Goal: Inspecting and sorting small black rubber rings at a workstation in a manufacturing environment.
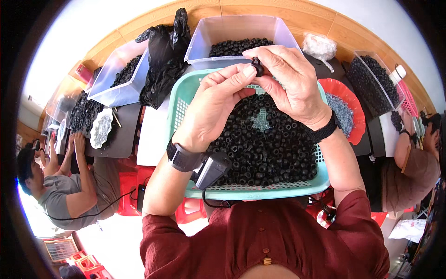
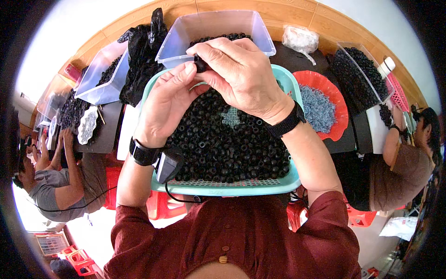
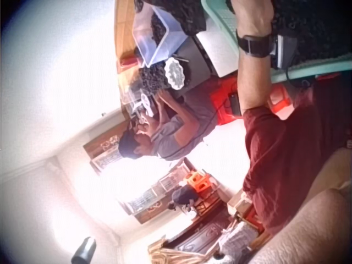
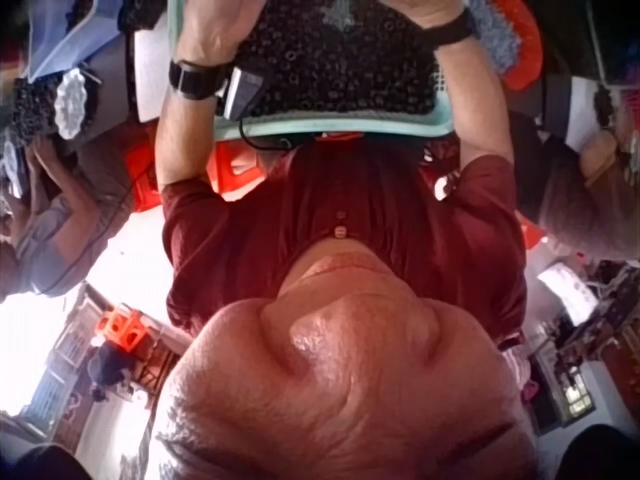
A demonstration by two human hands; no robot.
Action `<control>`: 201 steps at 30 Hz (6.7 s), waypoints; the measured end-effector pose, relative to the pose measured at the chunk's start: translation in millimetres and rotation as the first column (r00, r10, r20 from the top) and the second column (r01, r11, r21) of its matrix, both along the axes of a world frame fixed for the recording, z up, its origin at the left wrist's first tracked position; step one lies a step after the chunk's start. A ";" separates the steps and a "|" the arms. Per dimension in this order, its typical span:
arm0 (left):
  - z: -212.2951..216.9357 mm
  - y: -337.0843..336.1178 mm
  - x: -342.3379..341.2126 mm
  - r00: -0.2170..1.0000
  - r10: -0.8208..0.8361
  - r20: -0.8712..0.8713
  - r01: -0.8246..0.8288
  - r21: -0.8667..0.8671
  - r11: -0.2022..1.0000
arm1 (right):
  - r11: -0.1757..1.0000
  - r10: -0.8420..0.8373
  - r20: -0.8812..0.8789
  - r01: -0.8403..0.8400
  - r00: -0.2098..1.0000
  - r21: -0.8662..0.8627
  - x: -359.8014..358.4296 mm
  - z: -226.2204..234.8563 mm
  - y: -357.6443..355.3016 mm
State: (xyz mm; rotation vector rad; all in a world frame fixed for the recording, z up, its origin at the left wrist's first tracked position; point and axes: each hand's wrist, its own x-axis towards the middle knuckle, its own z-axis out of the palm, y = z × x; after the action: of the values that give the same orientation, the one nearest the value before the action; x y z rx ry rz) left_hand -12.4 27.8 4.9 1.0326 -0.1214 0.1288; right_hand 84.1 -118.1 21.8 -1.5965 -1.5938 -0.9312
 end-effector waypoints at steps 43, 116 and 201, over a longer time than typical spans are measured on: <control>-4.3 -6.8 2.1 0.976 0.186 0.116 -0.199 0.111 0.974 | 1.000 0.004 -0.036 -0.003 0.999 0.026 5.6 -8.4 4.0; -4.4 -14.6 -2.2 0.873 0.409 0.265 -0.480 0.607 0.633 | 0.887 0.186 -0.922 -0.345 -0.340 0.306 -26.0 -7.8 2.5; -70.2 6.7 32.0 0.925 0.128 -0.357 0.072 0.496 0.865 | 0.646 -0.323 -0.483 -0.183 0.814 -0.741 26.0 -56.0 -9.2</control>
State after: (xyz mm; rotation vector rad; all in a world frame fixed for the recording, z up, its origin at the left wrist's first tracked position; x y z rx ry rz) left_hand 19.6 34.5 -65.3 1.5665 0.2299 -0.0865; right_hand 110.1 -127.3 -34.2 -2.2354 -1.5198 0.3392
